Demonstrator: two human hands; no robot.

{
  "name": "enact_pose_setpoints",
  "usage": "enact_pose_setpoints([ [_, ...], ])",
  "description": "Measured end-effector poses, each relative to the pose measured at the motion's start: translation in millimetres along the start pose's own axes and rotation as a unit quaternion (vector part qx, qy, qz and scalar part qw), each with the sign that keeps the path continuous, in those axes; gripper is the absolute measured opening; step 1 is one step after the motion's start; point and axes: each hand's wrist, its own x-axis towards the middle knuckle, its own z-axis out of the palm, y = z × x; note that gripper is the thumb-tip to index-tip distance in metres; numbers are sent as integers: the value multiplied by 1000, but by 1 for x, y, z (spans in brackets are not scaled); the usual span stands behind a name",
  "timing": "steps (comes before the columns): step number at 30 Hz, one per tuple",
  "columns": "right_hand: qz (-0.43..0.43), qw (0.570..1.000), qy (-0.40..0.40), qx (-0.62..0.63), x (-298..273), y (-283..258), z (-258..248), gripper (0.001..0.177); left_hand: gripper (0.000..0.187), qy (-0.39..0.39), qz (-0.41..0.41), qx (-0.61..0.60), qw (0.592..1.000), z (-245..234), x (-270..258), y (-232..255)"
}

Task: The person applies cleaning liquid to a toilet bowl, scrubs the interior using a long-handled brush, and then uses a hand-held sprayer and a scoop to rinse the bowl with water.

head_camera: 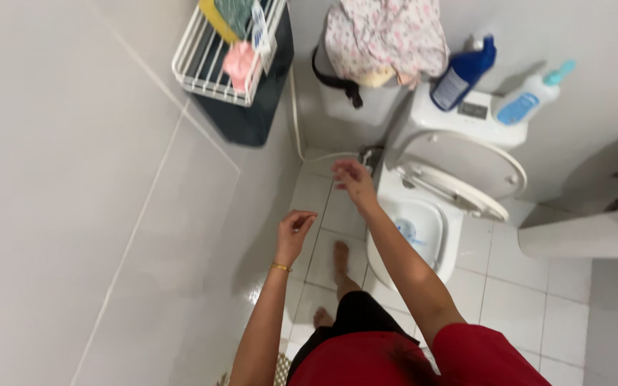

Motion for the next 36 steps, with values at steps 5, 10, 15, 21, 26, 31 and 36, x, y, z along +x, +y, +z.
enact_pose_setpoints([
  [5, -101, 994, -37, 4, 147, -26, 22, 32, 8, 20, 11, 13, 1000, -8, 100, -28],
  [10, -186, 980, -57, -34, 298, -28, 51, 47, 12, 30, -42, -14, 999, -8, 194, -77],
  [15, -214, 969, -109, -53, 429, 3, 82, 44, 16, 34, -68, -129, 989, 6, 248, -146],
  [21, -151, 977, -112, -98, 462, 58, 92, 38, 25, 38, -93, -89, 991, 7, 275, -162],
  [26, -181, 979, -18, -90, 447, 42, 81, 41, 34, 31, -87, -47, 995, -8, 285, -139],
  [31, -175, 976, 103, -76, 346, 24, 68, 50, 42, -2, -56, -20, 998, -11, 282, -119],
  [36, -148, 984, 10, -94, 207, 107, 53, 67, 51, -83, 13, 8, 996, 2, 245, -113],
])
